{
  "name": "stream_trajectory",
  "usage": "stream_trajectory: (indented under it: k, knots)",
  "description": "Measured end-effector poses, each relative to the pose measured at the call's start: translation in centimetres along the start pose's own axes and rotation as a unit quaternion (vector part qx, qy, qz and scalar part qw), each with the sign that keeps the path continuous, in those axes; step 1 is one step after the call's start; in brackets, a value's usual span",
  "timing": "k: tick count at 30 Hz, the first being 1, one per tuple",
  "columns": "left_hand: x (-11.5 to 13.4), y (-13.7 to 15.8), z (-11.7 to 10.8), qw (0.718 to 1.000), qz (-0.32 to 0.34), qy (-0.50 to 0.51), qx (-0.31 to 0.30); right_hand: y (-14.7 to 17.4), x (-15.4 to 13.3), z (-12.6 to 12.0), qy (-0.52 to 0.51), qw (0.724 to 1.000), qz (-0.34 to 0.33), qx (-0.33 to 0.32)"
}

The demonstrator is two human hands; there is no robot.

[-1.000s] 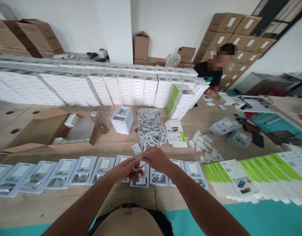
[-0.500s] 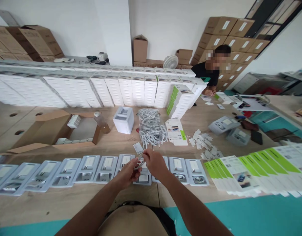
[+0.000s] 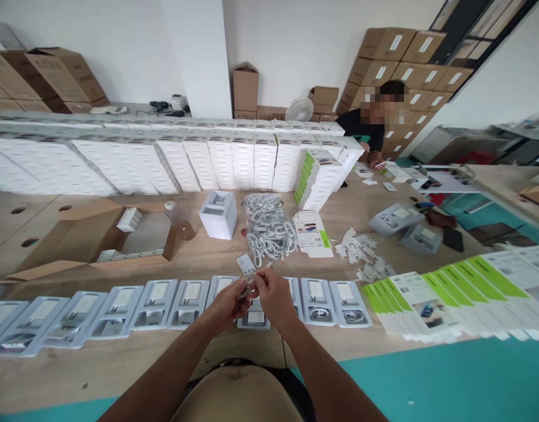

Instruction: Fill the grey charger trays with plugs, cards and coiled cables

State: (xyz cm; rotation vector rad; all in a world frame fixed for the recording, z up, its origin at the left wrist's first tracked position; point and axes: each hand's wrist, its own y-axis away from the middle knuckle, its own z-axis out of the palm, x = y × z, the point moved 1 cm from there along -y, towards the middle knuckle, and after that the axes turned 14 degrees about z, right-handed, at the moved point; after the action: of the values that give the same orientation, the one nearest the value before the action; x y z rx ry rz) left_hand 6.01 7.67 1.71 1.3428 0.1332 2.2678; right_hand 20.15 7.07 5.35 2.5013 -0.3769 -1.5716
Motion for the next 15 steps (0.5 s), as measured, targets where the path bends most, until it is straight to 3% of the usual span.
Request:
stream_trajectory:
  k: [3,5,7,10,12,15]
  knots:
    - [0.0,0.1,-0.1,0.999,0.026,0.021,-0.011,-0.1,0.3,0.6,0.007,1.000,0.005,-0.022]
    - [0.1,0.1,-0.5,0.999,0.050,-0.002,-0.001,-0.2,0.6,0.6,0.106,0.992,-0.053,0.046]
    - [0.4,0.1,-1.2,0.994,0.086,-0.063,0.013,-0.4,0.5,0.1,0.186,0.966,-0.135,0.118]
    - [1.6,0.5,-2.1,0.967,0.166,-0.190,0.029,-0.9,-0.3,-1.4,0.193,0.939,-0.233,0.163]
    - [2.7,1.0,-2.3,0.933,0.224,-0.279,0.027,-1.3,-1.1,-2.3,0.184,0.937,-0.262,0.141]
    - [4.0,1.6,-1.8,0.885,0.285,-0.368,0.010,-2.1,-2.0,-2.7,0.205,0.948,-0.241,0.028]
